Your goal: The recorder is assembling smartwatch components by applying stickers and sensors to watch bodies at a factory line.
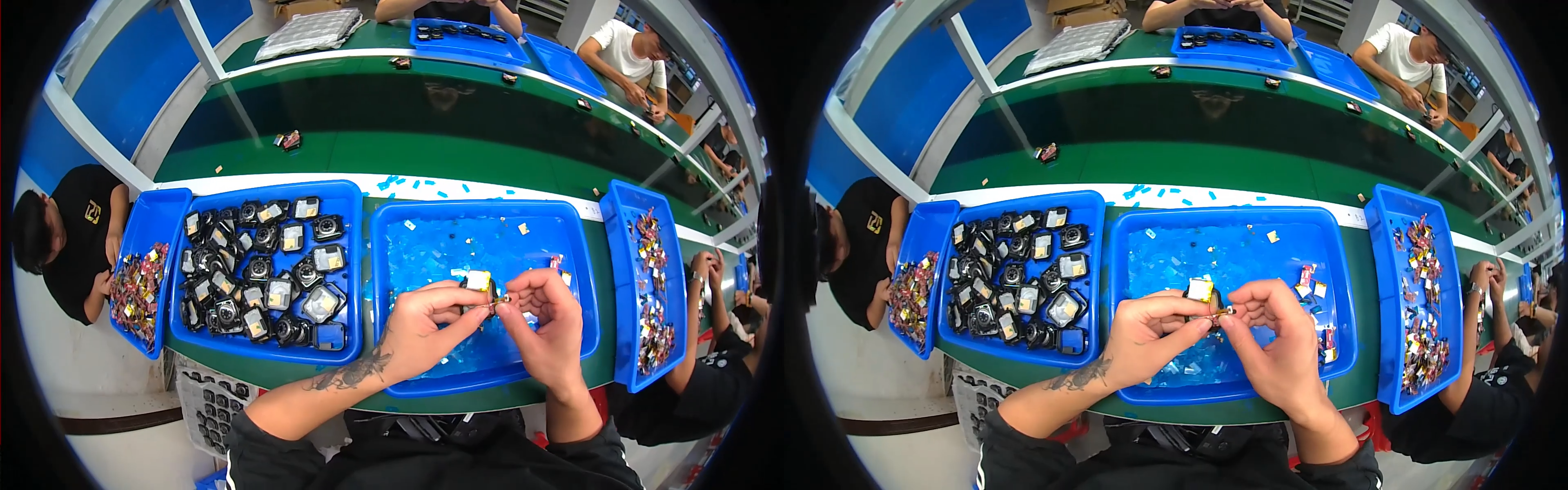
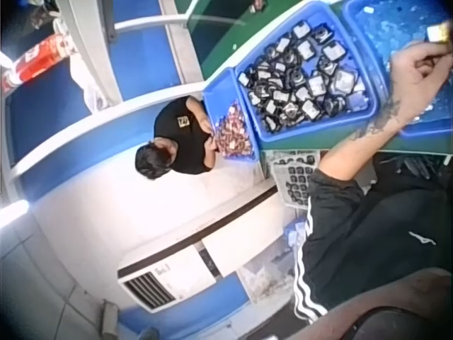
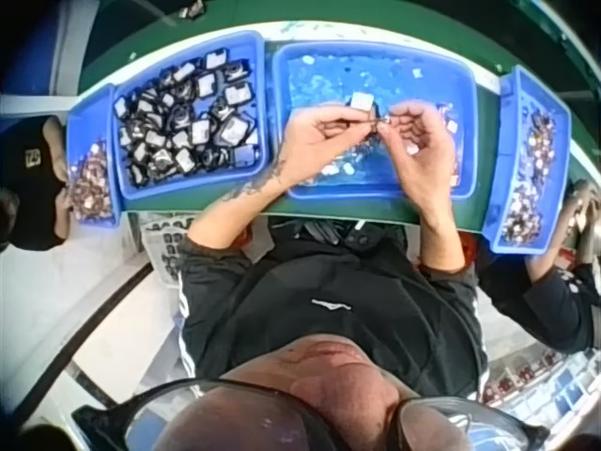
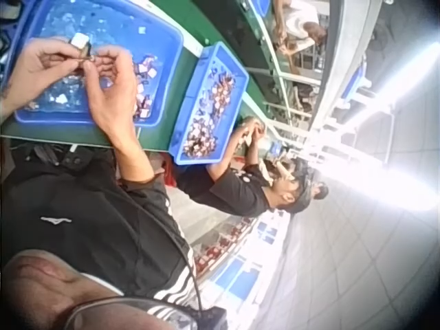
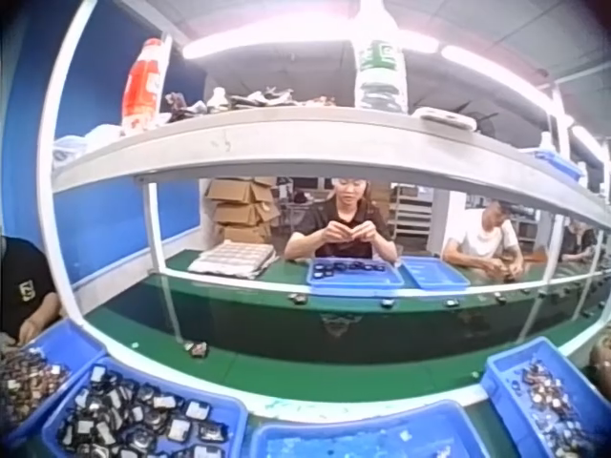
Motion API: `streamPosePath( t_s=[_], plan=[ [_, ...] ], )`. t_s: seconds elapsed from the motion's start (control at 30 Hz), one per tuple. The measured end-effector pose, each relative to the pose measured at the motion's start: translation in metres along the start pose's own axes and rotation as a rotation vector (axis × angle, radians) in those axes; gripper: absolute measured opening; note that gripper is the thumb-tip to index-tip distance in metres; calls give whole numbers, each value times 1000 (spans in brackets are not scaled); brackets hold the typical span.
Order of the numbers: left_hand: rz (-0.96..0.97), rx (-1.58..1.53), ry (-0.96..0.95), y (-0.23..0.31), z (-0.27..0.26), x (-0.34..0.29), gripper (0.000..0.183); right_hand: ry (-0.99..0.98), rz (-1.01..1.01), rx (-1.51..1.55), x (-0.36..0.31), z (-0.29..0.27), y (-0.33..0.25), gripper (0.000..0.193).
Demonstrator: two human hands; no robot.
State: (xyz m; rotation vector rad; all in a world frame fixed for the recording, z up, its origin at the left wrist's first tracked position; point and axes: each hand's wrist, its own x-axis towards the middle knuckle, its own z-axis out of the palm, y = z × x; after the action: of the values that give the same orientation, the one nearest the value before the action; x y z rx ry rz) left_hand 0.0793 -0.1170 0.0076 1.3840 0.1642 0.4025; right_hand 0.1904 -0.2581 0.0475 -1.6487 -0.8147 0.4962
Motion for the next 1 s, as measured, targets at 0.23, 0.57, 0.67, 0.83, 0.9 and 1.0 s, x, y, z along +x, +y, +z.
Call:
streamPosePath(
  t_s=[0.23,0.57,0.67,0.83,0.9,1.0],
  plan=[
    [-83,-93,61,0,1,-3,36,179,-132,-41,-3,16,18,26],
    [-53,-132,35,3,0,0,55,142,-169,-245,1,13,10,33],
    [-98,-169,56,9,1,2,62,137,-181,-275,2,15,7,35],
    [-125,-156,69,8,-3,2,59,114,-166,-300,4,21,7,42],
    [-116,-185,92,9,-4,1,55,95,-143,-241,5,25,8,44],
    [-123,-185,103,5,-7,2,53,31,26,-91,9,26,3,45]
  ],
)
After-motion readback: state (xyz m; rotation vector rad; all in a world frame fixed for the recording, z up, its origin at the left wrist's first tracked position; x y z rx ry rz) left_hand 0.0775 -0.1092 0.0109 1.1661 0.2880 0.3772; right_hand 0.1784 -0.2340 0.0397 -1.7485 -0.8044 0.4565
